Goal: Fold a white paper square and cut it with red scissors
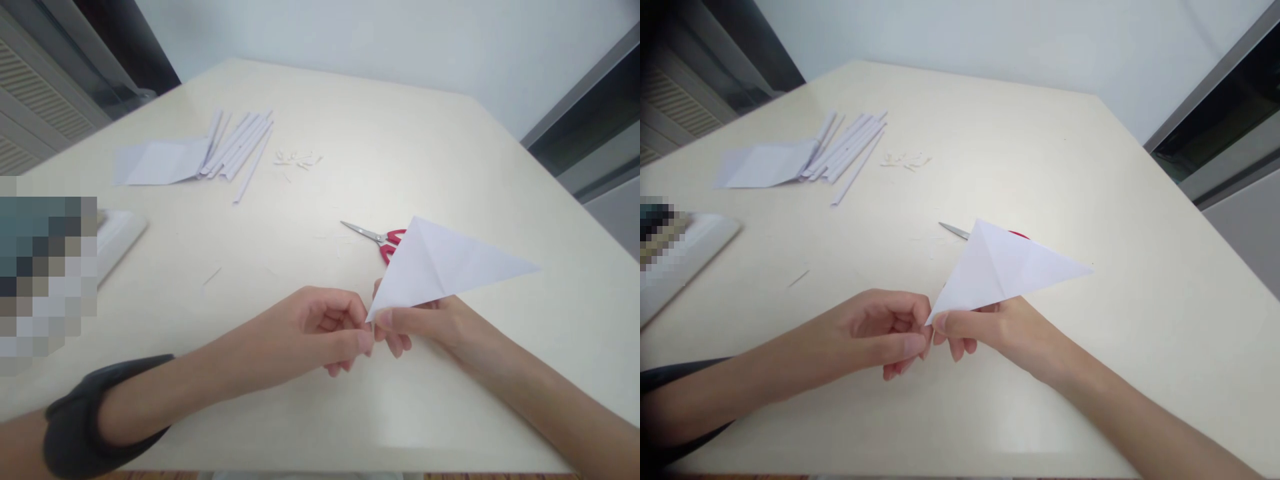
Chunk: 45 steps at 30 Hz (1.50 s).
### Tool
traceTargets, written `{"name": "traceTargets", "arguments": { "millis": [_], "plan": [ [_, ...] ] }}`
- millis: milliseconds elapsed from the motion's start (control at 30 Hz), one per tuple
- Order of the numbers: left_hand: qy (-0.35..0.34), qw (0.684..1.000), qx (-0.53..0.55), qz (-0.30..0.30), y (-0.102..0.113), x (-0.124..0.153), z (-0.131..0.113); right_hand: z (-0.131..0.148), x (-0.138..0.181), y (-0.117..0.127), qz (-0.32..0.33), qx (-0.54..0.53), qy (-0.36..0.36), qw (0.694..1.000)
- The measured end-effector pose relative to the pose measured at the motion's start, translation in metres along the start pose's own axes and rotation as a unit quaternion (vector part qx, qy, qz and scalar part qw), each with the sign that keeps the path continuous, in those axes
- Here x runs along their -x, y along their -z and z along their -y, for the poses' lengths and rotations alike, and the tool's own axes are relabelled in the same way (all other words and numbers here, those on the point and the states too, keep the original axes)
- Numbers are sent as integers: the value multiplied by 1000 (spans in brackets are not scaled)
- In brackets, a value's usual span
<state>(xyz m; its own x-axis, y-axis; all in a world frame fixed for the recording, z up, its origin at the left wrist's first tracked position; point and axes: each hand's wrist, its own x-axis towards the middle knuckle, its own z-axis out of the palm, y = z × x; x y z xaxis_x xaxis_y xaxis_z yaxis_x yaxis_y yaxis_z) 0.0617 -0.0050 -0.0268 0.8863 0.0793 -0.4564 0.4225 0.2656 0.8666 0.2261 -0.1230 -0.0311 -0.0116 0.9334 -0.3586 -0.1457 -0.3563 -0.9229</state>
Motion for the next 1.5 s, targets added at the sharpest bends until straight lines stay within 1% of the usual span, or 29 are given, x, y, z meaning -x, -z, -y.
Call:
{"name": "traceTargets", "arguments": {
  "millis": [133, 267, 400, 467, 567, 700, 867, 1000, 1167, 1267, 1400, 1500],
  "plan": [
    [-19, 1000, 10, 18, 0, 0, -2, -1, -1, 0, 3, -11, 11, 1000],
    [-14, 1000, 11, 18, 2, -2, -3, 1, -2, -1, 4, -14, 3, 1000],
    [-26, 999, -3, 26, 3, -2, -1, 0, -2, -1, 27, -16, 8, 999],
    [-27, 999, -10, 20, 2, -2, 0, 0, -1, -1, 29, -14, 8, 999],
    [-20, 999, -21, 14, 2, -1, 2, 6, -1, -2, 25, 2, -19, 1000],
    [-27, 999, -14, 25, 3, -2, 4, 12, 0, -4, 37, 26, -45, 998],
    [-49, 998, -25, 40, 4, -1, 3, 8, 1, -6, 50, 35, -13, 998],
    [-49, 997, -45, 41, 5, -1, 3, 10, 3, -7, 67, 48, 0, 997],
    [-65, 995, -61, 43, 5, -1, 5, 14, 4, -8, 66, 82, -45, 993],
    [-61, 996, -56, 44, 6, 0, 6, 12, 3, -7, 79, 72, -33, 994],
    [-46, 997, -44, 43, 5, 1, 6, 6, 2, -6, 90, 34, 2, 995],
    [-57, 997, -49, 36, 4, 0, 6, 4, 2, -5, 88, 37, -4, 995]
  ]
}}
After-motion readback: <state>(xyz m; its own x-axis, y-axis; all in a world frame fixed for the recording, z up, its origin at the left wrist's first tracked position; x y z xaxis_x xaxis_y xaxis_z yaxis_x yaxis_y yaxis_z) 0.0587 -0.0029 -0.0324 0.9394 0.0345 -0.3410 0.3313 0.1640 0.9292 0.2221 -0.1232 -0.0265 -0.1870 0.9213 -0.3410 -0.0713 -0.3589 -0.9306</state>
